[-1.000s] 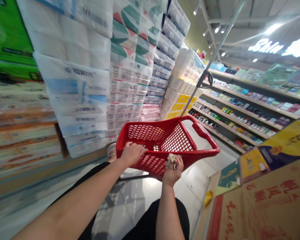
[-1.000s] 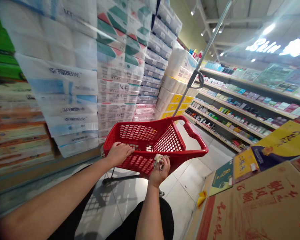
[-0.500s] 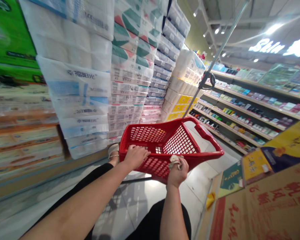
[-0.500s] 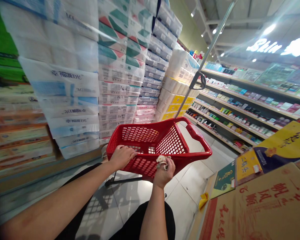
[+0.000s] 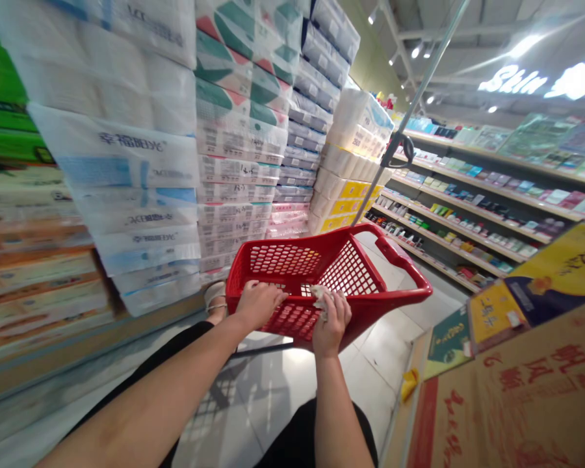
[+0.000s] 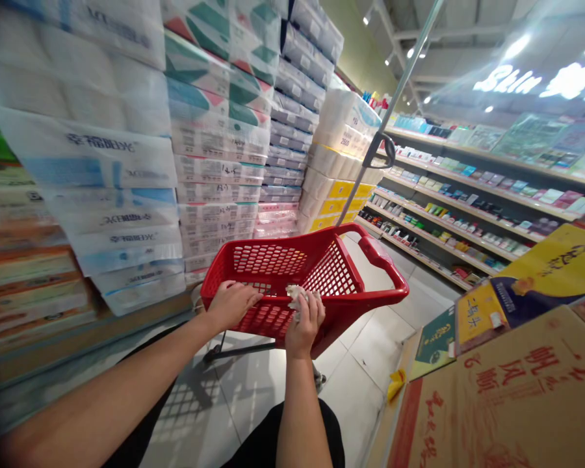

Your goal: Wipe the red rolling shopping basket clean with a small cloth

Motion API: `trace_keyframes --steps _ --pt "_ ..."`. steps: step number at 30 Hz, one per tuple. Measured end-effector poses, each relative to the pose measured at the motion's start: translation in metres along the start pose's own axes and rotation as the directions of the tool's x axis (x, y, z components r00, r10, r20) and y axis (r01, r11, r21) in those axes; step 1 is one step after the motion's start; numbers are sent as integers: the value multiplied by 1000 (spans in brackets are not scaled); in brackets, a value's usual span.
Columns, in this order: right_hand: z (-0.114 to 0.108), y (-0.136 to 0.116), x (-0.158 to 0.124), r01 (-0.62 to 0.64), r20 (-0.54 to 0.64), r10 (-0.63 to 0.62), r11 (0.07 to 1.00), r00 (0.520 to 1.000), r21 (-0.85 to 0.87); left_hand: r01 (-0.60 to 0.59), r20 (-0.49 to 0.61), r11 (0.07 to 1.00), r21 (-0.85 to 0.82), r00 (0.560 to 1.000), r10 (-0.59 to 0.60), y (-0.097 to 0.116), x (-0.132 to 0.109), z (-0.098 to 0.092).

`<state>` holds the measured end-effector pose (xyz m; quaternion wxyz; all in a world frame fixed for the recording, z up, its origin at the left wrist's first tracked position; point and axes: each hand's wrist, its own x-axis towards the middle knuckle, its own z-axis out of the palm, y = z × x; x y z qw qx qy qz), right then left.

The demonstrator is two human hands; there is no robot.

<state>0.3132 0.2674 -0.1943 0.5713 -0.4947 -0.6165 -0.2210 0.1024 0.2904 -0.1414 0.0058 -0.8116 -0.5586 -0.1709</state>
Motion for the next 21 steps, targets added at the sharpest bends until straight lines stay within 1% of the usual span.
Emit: trace_keyframes --steps 2,3,4,5,7,9,10,11,12,13,14,16,17,18,19,20,21 --pt "0 4 5 -53 -47 54 998 997 34 -10 2 1000 8 1000 10 1 1 0" --pt "-2 9 12 -100 -92 103 994 990 31 -16 2 1000 12 1000 16 1 2 0" --pt "-5 14 21 -161 -163 162 987 973 23 -20 5 1000 16 1000 20 2 3 0" --pt "-8 20 32 -227 -234 226 974 946 22 -23 9 1000 20 1000 22 2 4 0" --pt "-12 31 51 -335 -361 326 941 874 39 -25 22 999 23 999 24 3 6 1" --pt "-13 38 63 -394 -430 379 917 819 59 -29 23 999 23 999 28 4 9 3" --pt "-12 40 65 -402 -442 384 914 811 58 -33 20 999 23 999 33 4 10 5" --pt "-10 40 63 -393 -432 372 919 822 44 -39 17 999 21 999 39 5 11 6" --pt "-7 38 60 -369 -402 345 929 848 20 -46 15 999 19 999 46 5 12 7" --pt "-4 34 54 -332 -352 309 943 884 -6 -51 14 999 18 999 51 6 13 8" --pt "0 29 47 -280 -274 261 959 926 -33 -56 16 998 16 998 55 7 14 9" --pt "9 17 34 -173 -110 170 985 979 -21 -53 19 999 14 998 52 9 16 11" --pt "12 12 29 -120 -21 120 993 993 11 -46 19 999 15 999 46 10 17 11" --pt "15 7 26 -74 57 71 996 996 43 -39 22 999 15 999 39 10 18 10" --pt "16 5 24 -43 103 36 997 994 67 -36 33 999 12 999 36 10 19 9" --pt "16 5 25 -29 114 20 996 993 78 -42 52 999 6 998 41 8 20 8" --pt "14 7 26 -36 89 30 997 996 70 -54 79 999 -6 995 55 5 21 7"
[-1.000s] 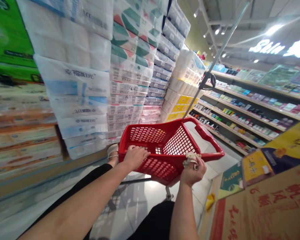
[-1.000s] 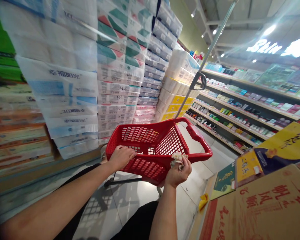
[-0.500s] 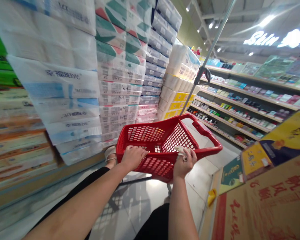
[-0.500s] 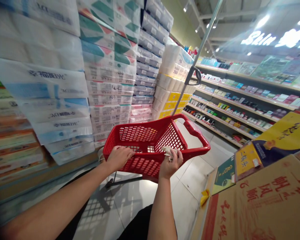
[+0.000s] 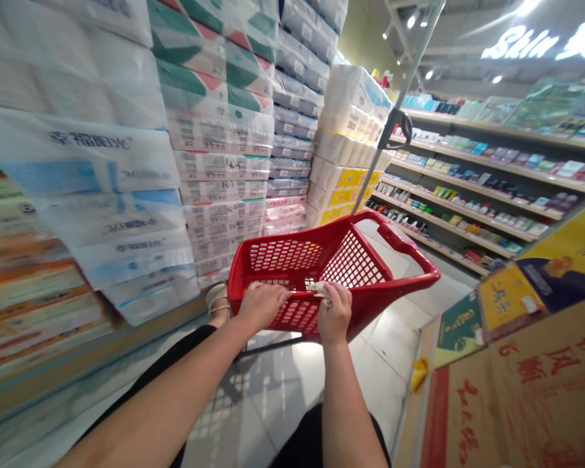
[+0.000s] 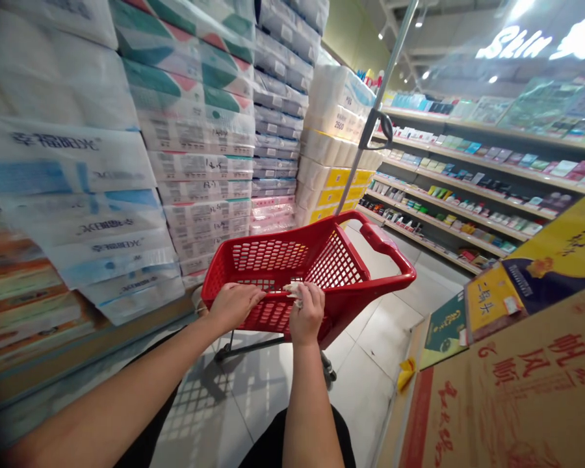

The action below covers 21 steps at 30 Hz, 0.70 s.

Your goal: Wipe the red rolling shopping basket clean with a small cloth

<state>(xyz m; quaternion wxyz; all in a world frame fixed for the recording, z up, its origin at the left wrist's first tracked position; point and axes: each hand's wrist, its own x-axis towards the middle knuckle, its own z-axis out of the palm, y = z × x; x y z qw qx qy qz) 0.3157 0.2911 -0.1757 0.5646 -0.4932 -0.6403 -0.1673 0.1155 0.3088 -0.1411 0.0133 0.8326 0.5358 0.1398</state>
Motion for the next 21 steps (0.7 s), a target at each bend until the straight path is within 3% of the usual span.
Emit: trace_keyframes --steps 3,5,7,9,11,13,16,21 --pt "-13 13 7 -161 -232 140 984 963 -73 -28 100 999 -40 995 31 -17 -2 -4" --pt "-19 22 9 -320 -396 264 944 880 -81 3 136 1000 -20 991 -1 -30 -5 -6" --pt "-19 24 5 -411 -464 338 910 819 -63 74 110 996 49 991 -79 -39 -9 -5" --pt "-11 18 -5 -373 -388 323 926 863 -57 124 52 987 102 990 -130 -42 -13 -2" --pt "1 8 -17 -214 -179 207 977 962 -20 126 2 985 119 992 -127 -42 -15 2" --pt "12 -1 -28 -113 -24 114 992 993 61 106 -26 987 120 994 -103 -40 -15 5" --pt "18 -6 -36 -76 -4 77 993 997 94 99 -28 989 112 995 -96 -40 -15 5" --pt "15 -2 -34 -130 -81 134 990 988 52 110 -3 993 49 994 -110 -41 -17 3"
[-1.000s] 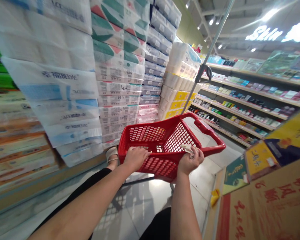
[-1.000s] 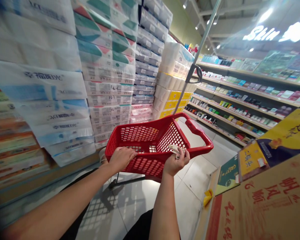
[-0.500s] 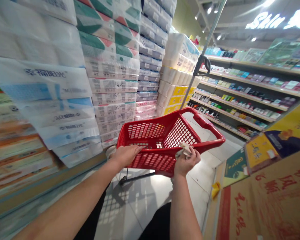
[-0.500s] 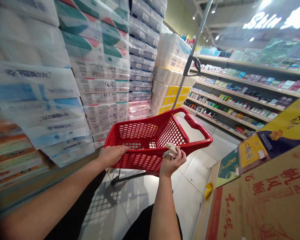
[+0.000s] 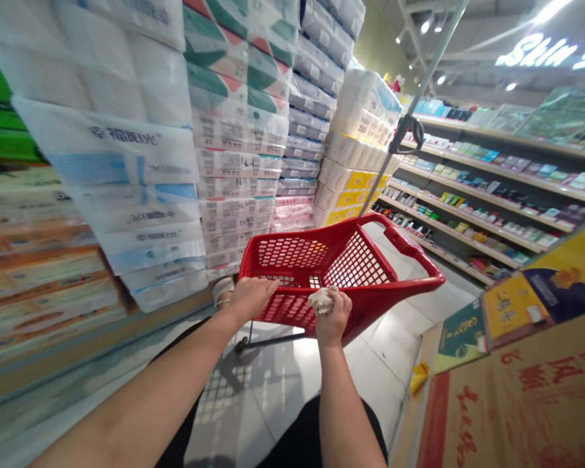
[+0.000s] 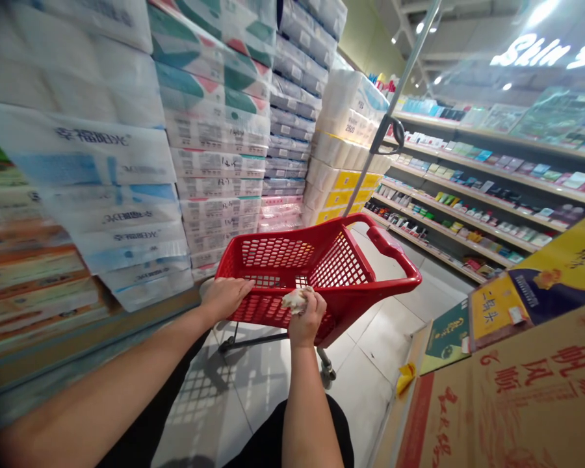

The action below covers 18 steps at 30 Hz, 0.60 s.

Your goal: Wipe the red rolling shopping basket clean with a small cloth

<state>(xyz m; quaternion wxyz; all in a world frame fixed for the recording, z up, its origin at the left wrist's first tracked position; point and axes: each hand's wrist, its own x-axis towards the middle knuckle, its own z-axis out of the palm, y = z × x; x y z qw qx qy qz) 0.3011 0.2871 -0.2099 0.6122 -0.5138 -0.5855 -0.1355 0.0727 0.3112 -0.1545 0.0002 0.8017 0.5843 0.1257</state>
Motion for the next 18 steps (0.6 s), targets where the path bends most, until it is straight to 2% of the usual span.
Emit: trace_keyframes --steps 3,6,9,14,15,18 --pt "4 -3 -7 -65 -52 64 998 997 -20 17 6 1000 -23 1000 -17 1 -1 -2" --pt "10 -8 -21 32 67 -31 999 997 -7 33 1 999 -2 999 -33 1 -2 -4" --pt "12 -8 -31 120 190 -127 992 973 47 16 -13 1000 1 1000 -16 0 -3 -4" --pt "11 -8 -31 46 129 -54 997 990 63 8 -7 999 38 1000 -8 -1 -4 -2" --pt "12 -9 -32 52 140 -60 997 988 62 5 -3 999 50 1000 -5 -1 -5 -2" --pt "15 -13 -35 97 269 -118 991 956 91 6 4 998 57 1000 -7 -2 -6 -2"
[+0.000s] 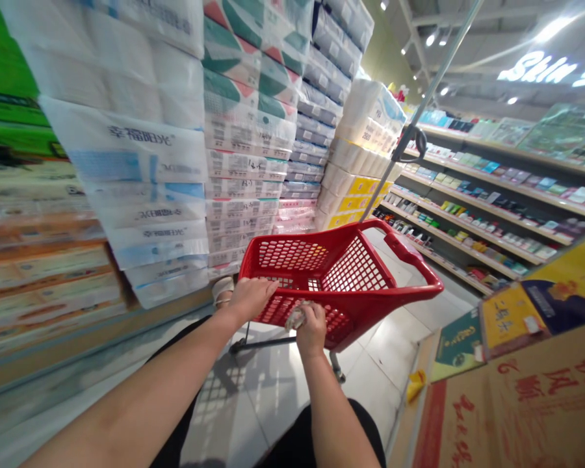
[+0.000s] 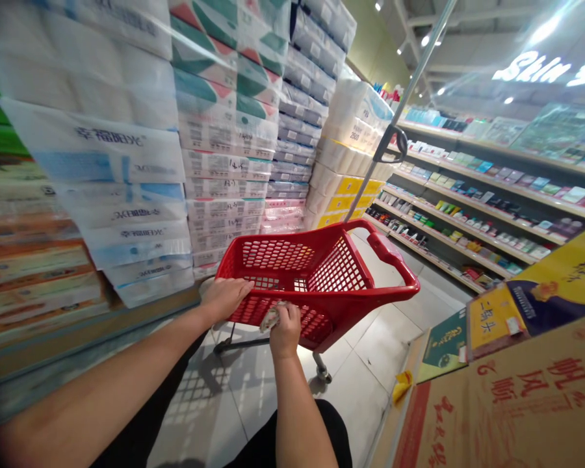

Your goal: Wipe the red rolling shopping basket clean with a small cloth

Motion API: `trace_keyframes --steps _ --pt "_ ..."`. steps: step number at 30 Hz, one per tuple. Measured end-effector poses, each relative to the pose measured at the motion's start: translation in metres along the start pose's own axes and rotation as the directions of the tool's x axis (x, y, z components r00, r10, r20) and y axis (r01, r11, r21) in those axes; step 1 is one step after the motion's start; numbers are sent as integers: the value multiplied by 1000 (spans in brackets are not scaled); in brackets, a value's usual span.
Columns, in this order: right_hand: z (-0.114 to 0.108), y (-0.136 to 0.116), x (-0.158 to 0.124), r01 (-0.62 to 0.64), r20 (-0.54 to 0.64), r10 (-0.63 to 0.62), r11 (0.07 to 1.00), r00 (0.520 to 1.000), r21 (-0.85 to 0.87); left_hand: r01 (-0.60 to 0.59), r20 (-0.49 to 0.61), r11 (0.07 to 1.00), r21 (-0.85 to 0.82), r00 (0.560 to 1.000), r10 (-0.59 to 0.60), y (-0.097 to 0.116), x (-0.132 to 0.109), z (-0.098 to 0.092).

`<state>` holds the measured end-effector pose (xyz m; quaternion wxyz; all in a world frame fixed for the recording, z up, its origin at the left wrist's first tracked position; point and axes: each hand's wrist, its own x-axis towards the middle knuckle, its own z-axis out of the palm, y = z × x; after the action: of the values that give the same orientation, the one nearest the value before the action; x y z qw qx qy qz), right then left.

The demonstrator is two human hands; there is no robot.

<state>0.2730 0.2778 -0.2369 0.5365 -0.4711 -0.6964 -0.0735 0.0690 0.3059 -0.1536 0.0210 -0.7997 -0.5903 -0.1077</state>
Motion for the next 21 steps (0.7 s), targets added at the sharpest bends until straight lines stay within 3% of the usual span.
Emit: trace_keyframes --steps 2,8,16,19,21 --pt "0 0 0 -6 30 6 1000 1000 0 -2 7 1000 -18 1000 2 1 -2 -2" --pt "-14 10 4 8 -65 -12 997 998 -71 8 42 997 -74 999 -5 18 -18 -10" --pt "-57 22 -17 -251 -214 230 965 949 -77 -18 165 991 -132 985 40 92 -72 -8" --pt "-80 24 -22 -385 -281 372 923 885 8 -242 144 940 -241 949 281 110 -97 -11" --pt "-94 24 -24 -523 -260 539 842 801 135 -385 92 849 -362 892 443 108 -104 -16"
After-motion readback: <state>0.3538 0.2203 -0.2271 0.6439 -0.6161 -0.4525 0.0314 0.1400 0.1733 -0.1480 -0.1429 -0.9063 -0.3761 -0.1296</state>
